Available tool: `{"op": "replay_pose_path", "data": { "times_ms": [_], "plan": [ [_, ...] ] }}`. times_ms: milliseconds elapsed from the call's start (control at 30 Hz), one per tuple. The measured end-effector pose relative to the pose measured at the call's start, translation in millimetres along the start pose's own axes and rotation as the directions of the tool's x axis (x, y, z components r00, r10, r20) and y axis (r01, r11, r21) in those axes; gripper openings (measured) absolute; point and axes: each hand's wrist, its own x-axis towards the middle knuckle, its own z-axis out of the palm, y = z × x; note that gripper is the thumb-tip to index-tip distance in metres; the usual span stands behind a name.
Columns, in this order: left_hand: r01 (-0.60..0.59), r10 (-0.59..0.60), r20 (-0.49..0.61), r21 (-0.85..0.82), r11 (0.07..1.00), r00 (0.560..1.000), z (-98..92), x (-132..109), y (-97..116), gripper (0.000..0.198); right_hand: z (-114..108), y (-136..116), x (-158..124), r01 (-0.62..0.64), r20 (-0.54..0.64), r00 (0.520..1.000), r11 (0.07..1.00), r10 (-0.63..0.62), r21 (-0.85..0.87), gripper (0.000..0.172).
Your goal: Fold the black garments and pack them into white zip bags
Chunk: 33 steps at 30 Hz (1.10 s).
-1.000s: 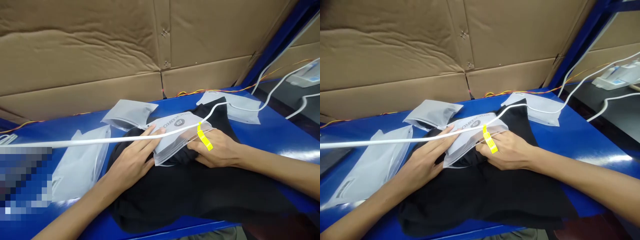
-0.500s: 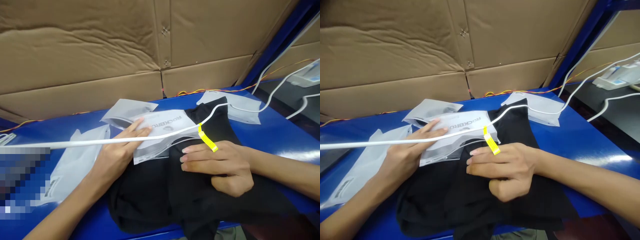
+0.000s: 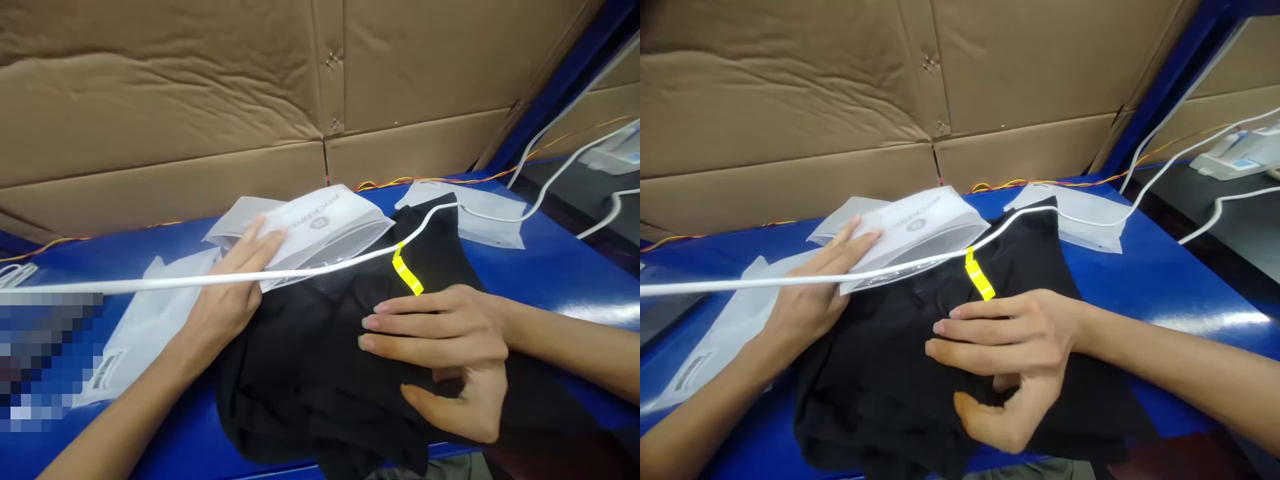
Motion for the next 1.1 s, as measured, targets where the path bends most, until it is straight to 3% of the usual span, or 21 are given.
{"op": "replay_pose_path", "data": {
  "times_ms": [33,67,133,233,367,667,900,1033,1100],
  "plan": [
    [-0.033,0.034,0.019,-0.04,0.999,0.999,3.2,-0.4,2.0,0.055,-1.0,6.5,6.8,0.137,-0.108,0.986,0.987,-0.128,0.08,0.015],
    [-0.066,0.069,0.04,-0.082,0.994,0.997,6.0,-0.6,4.4,0.059,-2.3,13.9,12.8,0.221,-0.132,0.969,0.971,-0.208,0.091,0.012],
    [-0.105,0.116,0.071,-0.141,0.984,0.991,9.1,-0.1,9.1,0.066,-5.4,28.4,21.4,0.356,0.025,0.933,0.932,-0.358,0.06,0.024],
    [-0.088,0.088,-0.007,-0.026,0.996,0.996,5.8,2.9,16.1,0.059,-9.1,40.8,25.5,0.335,0.173,0.925,0.941,-0.338,0.048,0.031],
    [0.011,0.016,-0.182,0.147,0.989,0.983,-2.8,5.1,26.1,0.039,-9.3,40.1,23.5,0.312,0.185,0.932,0.95,-0.311,0.026,0.034],
    [-0.07,0.068,-0.085,-0.025,0.997,0.994,5.5,4.5,34.0,0.027,-8.9,39.0,24.1,0.327,0.183,0.928,0.945,-0.325,0.02,0.033],
    [-0.127,0.186,-0.219,0.26,0.957,0.958,-13.4,5.1,35.0,0.026,-8.0,39.0,22.0,0.323,0.188,0.929,0.946,-0.32,0.015,0.035],
    [-0.317,0.325,-0.077,0.092,0.944,0.943,-21.1,6.9,41.1,0.028,-7.6,38.9,21.5,0.324,0.185,0.928,0.946,-0.323,0.022,0.034],
    [-0.321,0.322,0.006,0.089,0.943,0.947,-20.8,5.6,44.3,0.029,-7.3,38.8,21.3,0.319,0.188,0.93,0.948,-0.317,0.017,0.036]
  ]
}}
